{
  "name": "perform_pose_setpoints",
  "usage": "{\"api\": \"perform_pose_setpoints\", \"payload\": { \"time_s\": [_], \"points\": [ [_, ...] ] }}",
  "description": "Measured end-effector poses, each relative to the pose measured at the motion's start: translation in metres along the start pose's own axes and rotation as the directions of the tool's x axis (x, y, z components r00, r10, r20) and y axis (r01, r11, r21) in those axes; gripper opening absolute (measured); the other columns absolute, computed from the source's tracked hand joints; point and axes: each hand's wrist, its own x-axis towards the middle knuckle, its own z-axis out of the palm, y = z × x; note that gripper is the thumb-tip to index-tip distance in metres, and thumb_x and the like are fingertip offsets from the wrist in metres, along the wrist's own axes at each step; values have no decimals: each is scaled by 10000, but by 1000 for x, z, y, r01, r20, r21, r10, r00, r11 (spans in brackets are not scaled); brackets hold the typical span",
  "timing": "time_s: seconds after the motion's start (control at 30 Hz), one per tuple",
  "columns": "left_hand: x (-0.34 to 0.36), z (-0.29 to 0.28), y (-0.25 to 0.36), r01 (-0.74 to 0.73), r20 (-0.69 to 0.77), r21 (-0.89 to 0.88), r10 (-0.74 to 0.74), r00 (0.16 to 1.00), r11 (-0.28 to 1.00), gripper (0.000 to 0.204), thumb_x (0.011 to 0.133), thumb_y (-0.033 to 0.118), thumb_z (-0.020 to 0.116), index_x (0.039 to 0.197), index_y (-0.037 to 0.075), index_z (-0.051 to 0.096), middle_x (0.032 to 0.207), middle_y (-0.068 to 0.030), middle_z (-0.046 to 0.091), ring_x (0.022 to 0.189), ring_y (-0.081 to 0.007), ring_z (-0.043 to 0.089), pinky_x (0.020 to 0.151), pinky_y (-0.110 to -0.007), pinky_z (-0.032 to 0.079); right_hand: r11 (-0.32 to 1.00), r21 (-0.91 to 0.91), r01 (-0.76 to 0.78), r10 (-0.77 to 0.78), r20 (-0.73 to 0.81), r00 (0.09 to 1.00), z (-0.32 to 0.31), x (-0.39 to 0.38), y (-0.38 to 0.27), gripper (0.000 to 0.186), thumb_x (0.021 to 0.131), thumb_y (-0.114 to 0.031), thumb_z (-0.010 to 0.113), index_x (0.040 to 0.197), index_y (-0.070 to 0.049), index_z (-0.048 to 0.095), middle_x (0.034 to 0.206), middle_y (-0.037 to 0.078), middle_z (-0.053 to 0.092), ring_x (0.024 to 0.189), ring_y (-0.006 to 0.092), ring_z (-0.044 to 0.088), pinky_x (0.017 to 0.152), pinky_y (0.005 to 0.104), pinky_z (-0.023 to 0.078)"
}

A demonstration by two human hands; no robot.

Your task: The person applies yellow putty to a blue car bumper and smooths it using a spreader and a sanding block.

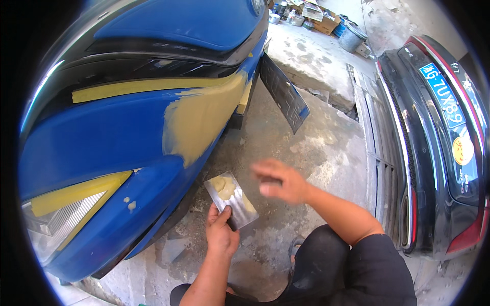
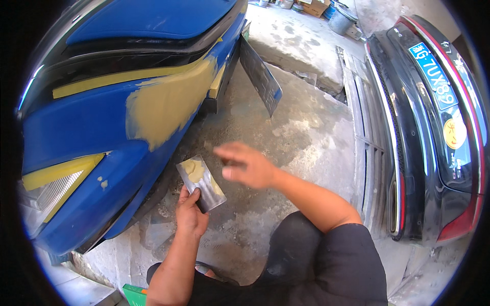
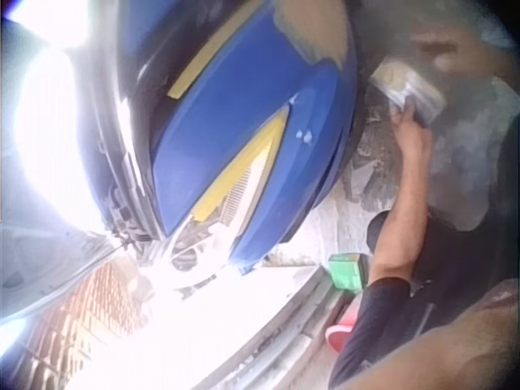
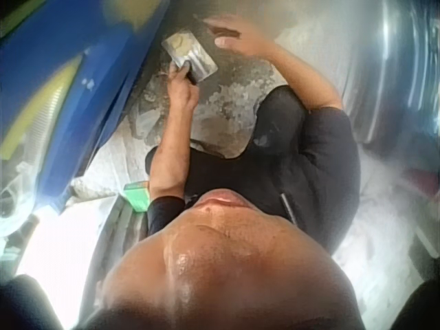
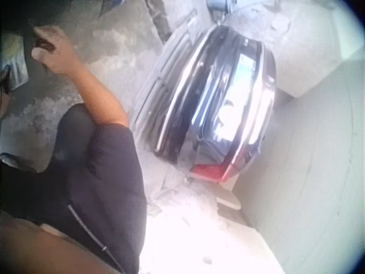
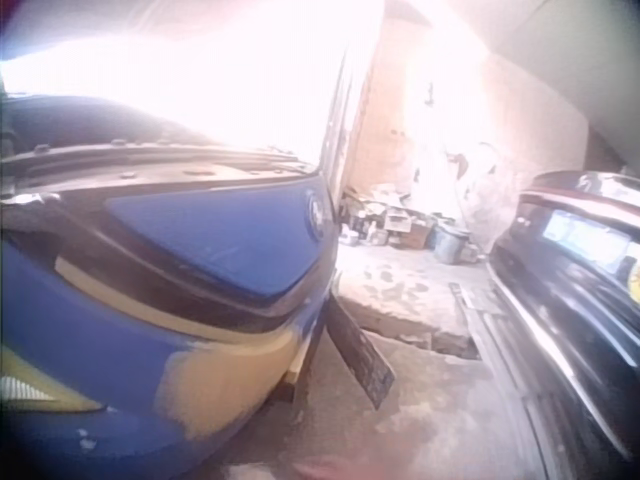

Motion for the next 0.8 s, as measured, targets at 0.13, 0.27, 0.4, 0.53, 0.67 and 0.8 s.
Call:
{"api": "perform_pose_setpoints", "payload": {
  "time_s": [0.13, 0.27, 0.4, 0.53, 0.67, 0.8],
  "points": [
    [-4, 17, -8, -84, -40, -53, 81, 996, 995, 338, 921, -5, 487, 1255, 52, 485, 1207, -79, 579, 1093, -189, 554, 976, -358, 426, 977, 1, 215, -210, 221, 952, 9, -23, 6, 456, 829, -223, 674, 1259, -103, 583, 1301, 159, 460, 1179, 299, 487, 977, 383, 423],
    [-5, 17, -8, -112, -30, -56, 111, 993, 992, 330, 920, 5, 499, 1246, 53, 490, 1199, -72, 583, 1090, -190, 555, 982, -356, 422, 955, -149, 256, -204, 294, 934, -8, -31, 30, 434, 807, -186, 665, 1229, -107, 607, 1285, 175, 464, 1176, 327, 481, 991, 391, 411],
    [-18, 33, -6, -110, 48, -59, 113, 992, 992, 344, 915, 3, 502, 1257, 37, 486, 1218, -81, 581, 1109, -194, 559, 983, -357, 429, 966, -225, 129, -55, 309, 949, -23, -38, 42, 458, 840, -239, 637, 1263, -82, 555, 1268, 172, 498, 1159, 310, 526, 974, 396, 430],
    [-32, 38, -16, 11, 58, -67, -7, 998, 998, 382, 901, -3, 517, 1280, 32, 483, 1221, -88, 586, 1119, -199, 564, 982, -361, 434, 573, 780, -251, 234, 138, 962, -22, -11, 14, 453, 915, -222, 526, 1293, 2, 414, 1163, 98, 556, 1068, 181, 567, 942, 336, 440],
    [-47, 45, -32, 92, 160, -30, -87, 983, 995, 439, 871, 26, 563, 1302, 38, 477, 1205, -90, 601, 1093, -209, 588, 957, -370, 462, 378, 875, -301, 170, 254, 952, -1, -1, 16, 361, 938, -225, 484, 1240, -30, 454, 1129, 71, 576, 1025, 145, 570, 912, 322, 451],
    [-61, 48, -30, -6, 140, -62, 15, 990, 998, 445, 876, 10, 565, 1311, 6, 470, 1220, -101, 595, 1108, -210, 578, 981, -364, 440, 321, 846, -426, 185, 386, 904, 14, 12, 36, 351, 978, -302, 456, 1191, -34, 532, 1108, 70, 606, 1024, 156, 580, 891, 327, 463]
  ]
}}
